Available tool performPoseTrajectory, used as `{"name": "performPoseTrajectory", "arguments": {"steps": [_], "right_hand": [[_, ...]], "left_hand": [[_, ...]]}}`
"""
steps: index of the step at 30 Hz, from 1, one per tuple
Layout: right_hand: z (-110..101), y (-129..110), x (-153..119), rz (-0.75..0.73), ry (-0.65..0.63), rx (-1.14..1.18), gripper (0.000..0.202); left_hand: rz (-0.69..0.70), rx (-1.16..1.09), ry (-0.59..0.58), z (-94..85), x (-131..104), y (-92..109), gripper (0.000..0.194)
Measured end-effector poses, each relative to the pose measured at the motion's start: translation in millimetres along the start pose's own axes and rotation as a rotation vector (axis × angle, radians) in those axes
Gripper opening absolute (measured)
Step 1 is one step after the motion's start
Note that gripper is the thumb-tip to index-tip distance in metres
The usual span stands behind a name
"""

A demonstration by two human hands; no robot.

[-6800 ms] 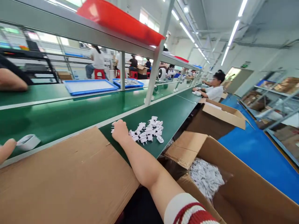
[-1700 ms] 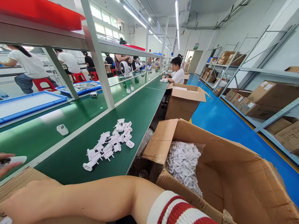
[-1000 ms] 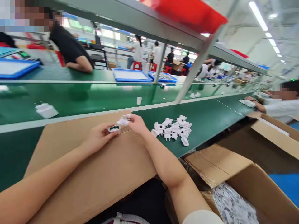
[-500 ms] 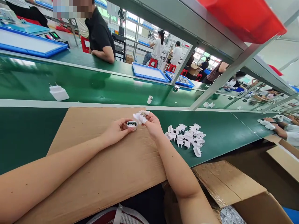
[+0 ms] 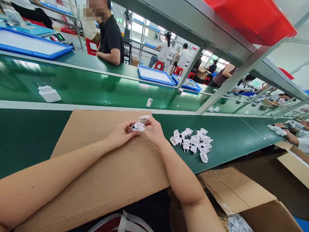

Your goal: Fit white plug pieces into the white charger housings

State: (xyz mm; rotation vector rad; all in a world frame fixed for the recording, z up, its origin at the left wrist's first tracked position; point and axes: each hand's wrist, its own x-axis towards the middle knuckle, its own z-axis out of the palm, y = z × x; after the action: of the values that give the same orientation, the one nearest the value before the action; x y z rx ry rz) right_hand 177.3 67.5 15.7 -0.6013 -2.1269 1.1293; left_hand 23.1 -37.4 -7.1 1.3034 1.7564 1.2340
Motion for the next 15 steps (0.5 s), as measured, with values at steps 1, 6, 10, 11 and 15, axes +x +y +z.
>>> {"name": "performPoseTrajectory", "arguments": {"steps": [1,6,10,11,15], "right_hand": [[1,0,0,-0.008,0.006,-0.015,0.027],[4,0,-3,-0.099,-0.015,-0.160,0.038],[4,-4,-2,-0.136,-0.081,-0.345,0.047],[4,-5,-2,-0.146,-0.091,-0.379,0.046],[5,-11,0,-0.165,-0.120,-0.471,0.043]], "left_hand": [[0.003,0.002,0.000,-0.3,0,1,0.067],[0.042,-0.008,0.002,-0.1,-1,1,0.063],[0.054,-0.011,0.014,1.0,0,-1,0.062],[0.055,-0.010,0.012,1.1,0,0,0.061],[0.100,0.078,-0.017,-0.7,-2,3,0.044]]}}
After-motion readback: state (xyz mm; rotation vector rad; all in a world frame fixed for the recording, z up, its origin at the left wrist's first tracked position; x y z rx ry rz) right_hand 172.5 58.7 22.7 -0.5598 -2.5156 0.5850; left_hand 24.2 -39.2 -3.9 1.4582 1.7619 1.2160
